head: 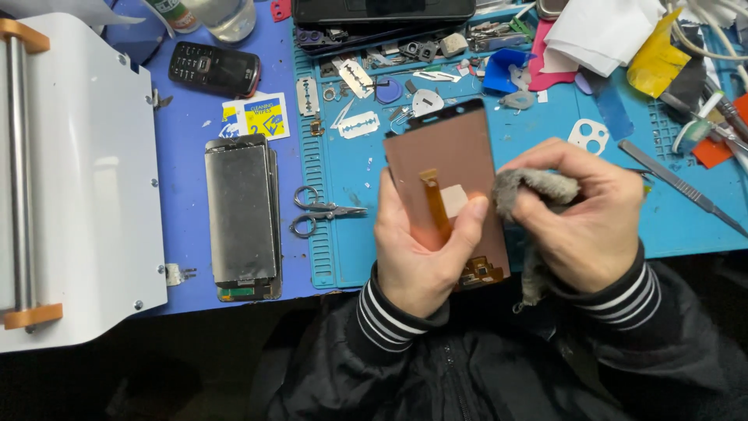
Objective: The recorder is cleaning a smartphone screen component with a cleaning cloth and spray on a workbench.
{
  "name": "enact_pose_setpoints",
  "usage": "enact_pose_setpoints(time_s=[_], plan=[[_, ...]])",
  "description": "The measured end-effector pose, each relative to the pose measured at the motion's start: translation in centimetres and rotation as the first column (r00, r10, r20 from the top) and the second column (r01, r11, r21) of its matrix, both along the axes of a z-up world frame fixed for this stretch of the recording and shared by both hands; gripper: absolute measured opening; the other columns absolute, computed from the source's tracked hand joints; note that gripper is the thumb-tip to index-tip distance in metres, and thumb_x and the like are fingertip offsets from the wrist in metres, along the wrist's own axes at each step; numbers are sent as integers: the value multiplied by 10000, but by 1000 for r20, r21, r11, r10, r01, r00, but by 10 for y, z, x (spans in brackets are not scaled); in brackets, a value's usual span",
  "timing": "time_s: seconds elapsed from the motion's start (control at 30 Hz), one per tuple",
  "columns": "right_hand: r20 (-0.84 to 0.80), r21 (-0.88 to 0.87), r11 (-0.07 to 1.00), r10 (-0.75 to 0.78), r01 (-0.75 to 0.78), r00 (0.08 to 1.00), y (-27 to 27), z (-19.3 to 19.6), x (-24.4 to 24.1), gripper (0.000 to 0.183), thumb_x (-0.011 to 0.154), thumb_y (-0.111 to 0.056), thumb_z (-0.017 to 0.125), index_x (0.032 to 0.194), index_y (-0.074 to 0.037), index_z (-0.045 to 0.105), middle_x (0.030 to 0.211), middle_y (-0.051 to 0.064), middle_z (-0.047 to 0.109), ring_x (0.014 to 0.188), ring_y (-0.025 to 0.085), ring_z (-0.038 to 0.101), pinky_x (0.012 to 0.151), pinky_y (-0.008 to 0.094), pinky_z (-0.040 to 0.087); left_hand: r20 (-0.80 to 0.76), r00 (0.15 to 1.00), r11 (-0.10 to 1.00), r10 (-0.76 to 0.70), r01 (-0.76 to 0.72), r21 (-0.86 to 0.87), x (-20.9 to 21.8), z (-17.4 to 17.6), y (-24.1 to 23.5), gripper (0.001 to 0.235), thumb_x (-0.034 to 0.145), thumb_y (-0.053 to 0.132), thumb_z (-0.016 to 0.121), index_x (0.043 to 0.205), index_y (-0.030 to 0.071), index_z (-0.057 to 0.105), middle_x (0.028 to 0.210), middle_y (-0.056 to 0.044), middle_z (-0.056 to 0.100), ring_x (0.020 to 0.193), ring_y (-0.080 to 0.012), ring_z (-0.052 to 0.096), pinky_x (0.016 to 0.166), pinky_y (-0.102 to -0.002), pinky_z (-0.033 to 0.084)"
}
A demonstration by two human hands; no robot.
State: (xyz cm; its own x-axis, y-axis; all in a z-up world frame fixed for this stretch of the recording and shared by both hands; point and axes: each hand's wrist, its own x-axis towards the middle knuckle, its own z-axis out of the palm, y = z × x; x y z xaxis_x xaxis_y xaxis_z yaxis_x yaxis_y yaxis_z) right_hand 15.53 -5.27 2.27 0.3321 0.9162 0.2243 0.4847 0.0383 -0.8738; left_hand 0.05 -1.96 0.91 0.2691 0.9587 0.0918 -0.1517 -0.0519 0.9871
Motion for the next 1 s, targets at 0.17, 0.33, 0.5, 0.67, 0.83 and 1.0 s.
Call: enact_pose_setpoints(time_s=[0.17,0.33,0.5,0.67,0.83,1.0], plan=[[-37,-15,999,31,-32,999,-6,-6,1,101,895,109,644,950,32,678,927,123,696,811,166,627,740,254,495,87,996,1000,-4,4,-8,2,-5,3,460,909,189,720,1284,77,479,1132,-68,676,995,-182,710,923,-309,606],[8,51,998,-48,48,999,3,-2,6,204,863,154,533,953,47,682,895,132,676,758,169,591,687,263,484,31,989,989,-148,148,-7,-1,-2,1,490,921,179,702,1327,46,463,1176,-83,677,1068,-198,712,983,-319,601],[-33,8,1000,-19,20,999,1,-2,10,168,845,166,553,914,54,657,884,153,666,748,182,587,668,265,468,117,977,982,-177,184,-49,-3,-2,3,499,928,144,694,1342,40,436,1198,-98,653,1081,-204,696,977,-333,609],[-61,101,992,-64,70,996,5,-2,16,206,868,155,490,980,88,648,929,170,658,766,198,584,677,274,485,-40,970,971,-239,240,12,-4,4,3,486,905,215,705,1307,47,489,1132,-72,700,1036,-194,716,992,-305,574],[-15,72,995,-64,65,998,4,-1,19,211,863,164,483,954,82,655,880,161,649,739,195,556,660,279,455,-61,963,965,-263,264,4,-5,4,4,466,907,227,704,1285,58,491,1086,-52,705,976,-181,720,947,-298,582],[-38,127,991,-47,51,998,0,-7,19,199,862,132,492,982,85,643,957,169,657,825,207,577,746,288,483,-100,965,968,-244,248,30,-5,4,4,471,896,234,713,1290,71,511,1062,-36,704,967,-174,712,941,-298,578]])
